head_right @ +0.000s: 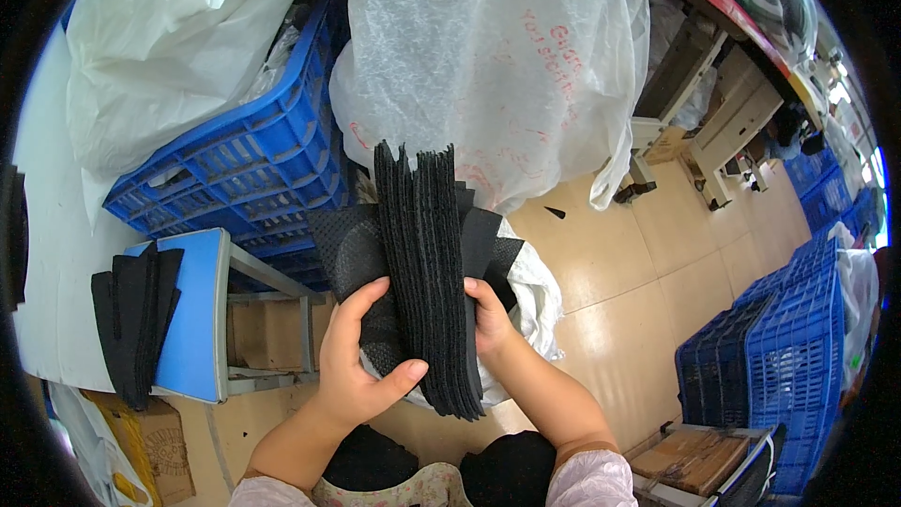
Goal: The recorder is seen sorting and stacking black fabric or foam components from a large white sack into a blue crate within a manufacturing environment.
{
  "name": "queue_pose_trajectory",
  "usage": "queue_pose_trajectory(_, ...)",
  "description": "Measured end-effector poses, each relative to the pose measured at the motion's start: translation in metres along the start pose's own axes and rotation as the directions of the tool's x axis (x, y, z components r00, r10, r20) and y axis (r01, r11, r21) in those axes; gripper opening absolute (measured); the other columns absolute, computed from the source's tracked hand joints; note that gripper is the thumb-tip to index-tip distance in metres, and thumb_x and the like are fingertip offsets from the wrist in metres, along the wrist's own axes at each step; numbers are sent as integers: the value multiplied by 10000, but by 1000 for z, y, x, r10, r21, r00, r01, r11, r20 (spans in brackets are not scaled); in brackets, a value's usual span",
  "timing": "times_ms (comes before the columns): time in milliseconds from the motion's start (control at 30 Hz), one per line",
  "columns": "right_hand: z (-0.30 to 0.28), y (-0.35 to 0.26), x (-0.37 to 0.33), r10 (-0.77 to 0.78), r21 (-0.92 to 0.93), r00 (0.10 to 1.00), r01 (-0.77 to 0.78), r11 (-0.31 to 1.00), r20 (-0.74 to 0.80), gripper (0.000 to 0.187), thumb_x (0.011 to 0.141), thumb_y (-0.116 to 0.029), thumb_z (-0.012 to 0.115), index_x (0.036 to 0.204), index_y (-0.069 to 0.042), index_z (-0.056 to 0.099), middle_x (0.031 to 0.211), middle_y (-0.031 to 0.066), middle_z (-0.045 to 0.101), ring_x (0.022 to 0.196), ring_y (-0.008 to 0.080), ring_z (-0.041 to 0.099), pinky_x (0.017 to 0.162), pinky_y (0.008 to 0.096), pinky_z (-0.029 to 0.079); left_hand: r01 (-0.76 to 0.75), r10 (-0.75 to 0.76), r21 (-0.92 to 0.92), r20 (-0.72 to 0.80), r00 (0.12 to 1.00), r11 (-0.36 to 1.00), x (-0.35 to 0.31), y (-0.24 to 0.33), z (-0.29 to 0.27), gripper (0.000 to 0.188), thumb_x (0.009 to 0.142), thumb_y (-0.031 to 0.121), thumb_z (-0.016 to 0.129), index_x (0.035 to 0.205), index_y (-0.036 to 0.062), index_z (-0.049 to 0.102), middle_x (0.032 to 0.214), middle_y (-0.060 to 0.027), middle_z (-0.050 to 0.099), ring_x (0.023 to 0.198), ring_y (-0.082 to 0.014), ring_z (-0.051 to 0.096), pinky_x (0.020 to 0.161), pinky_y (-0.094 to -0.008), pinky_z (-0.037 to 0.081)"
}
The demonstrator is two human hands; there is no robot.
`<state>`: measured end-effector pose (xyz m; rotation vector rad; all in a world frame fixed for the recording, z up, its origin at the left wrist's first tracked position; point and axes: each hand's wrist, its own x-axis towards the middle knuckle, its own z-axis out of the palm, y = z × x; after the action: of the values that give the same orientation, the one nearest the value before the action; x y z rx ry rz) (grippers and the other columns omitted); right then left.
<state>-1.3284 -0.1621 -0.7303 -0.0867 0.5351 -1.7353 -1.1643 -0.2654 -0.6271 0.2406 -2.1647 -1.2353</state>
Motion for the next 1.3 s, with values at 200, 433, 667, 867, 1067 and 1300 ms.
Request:
queue_pose_trajectory(200, -3, 0, 1, -42, -50, 998, 39, 998, -48, 602, 785, -347, 570, 1263, 10, 489, 1198, 184, 576, 1065, 296, 580, 971, 437, 429, -19, 19, -16, 4, 1000, 1000, 1, 2, 1, 804, 674, 313, 786, 1274, -70, 414, 1214, -200, 492, 1121, -296, 506, 959, -364, 385)
queue_pose_trajectory(433, -5, 1, 4, -43, -65, 996, 38, 997, -83, 621, 782, -352, 579, 1280, 4, 474, 1211, 186, 569, 1082, 303, 569, 978, 442, 420, 2, -2, 23, 20, 1000, 1000, 0, 0, 0, 832, 659, 319, 793, 1284, -68, 404, 1217, -198, 488, 1120, -292, 505, 961, -367, 383)
queue_pose_trajectory(667, 11, -3, -1, -61, -119, 988, 44, 992, -140, 651, 777, -354, 591, 1300, 7, 450, 1244, 194, 543, 1114, 316, 547, 999, 446, 400, 32, -32, 9, 38, 999, 999, 0, 2, -1, 877, 641, 355, 804, 1290, -70, 396, 1231, -200, 475, 1146, -296, 484, 978, -373, 366)
queue_pose_trajectory(867, -2, -1, 1, -32, -16, 995, 30, 999, -99, 648, 783, -347, 590, 1306, 7, 445, 1260, 200, 530, 1127, 323, 540, 1014, 448, 384, 28, -29, 12, 47, 998, 1000, -1, 1, 0, 939, 622, 414, 817, 1290, -83, 382, 1234, -205, 468, 1152, -295, 478, 986, -375, 362)
queue_pose_trajectory(1067, 6, -1, 0, -51, 29, 997, 53, 998, -56, 434, 805, -310, 611, 1133, -26, 600, 1034, 105, 655, 886, 206, 649, 785, 344, 546, 39, -41, 31, 45, 998, 999, -3, 0, 1, 949, 622, 410, 818, 1294, -88, 370, 1241, -211, 464, 1157, -296, 476, 985, -376, 363)
queue_pose_trajectory(1300, -9, 0, 1, -40, 11, 997, 41, 999, -62, 603, 789, -317, 590, 1264, 35, 472, 1202, 201, 569, 1082, 309, 570, 991, 425, 412, 49, -51, 36, 68, 996, 998, -1, 4, 0, 916, 635, 371, 808, 1292, -91, 367, 1237, -219, 464, 1152, -305, 477, 984, -383, 361)
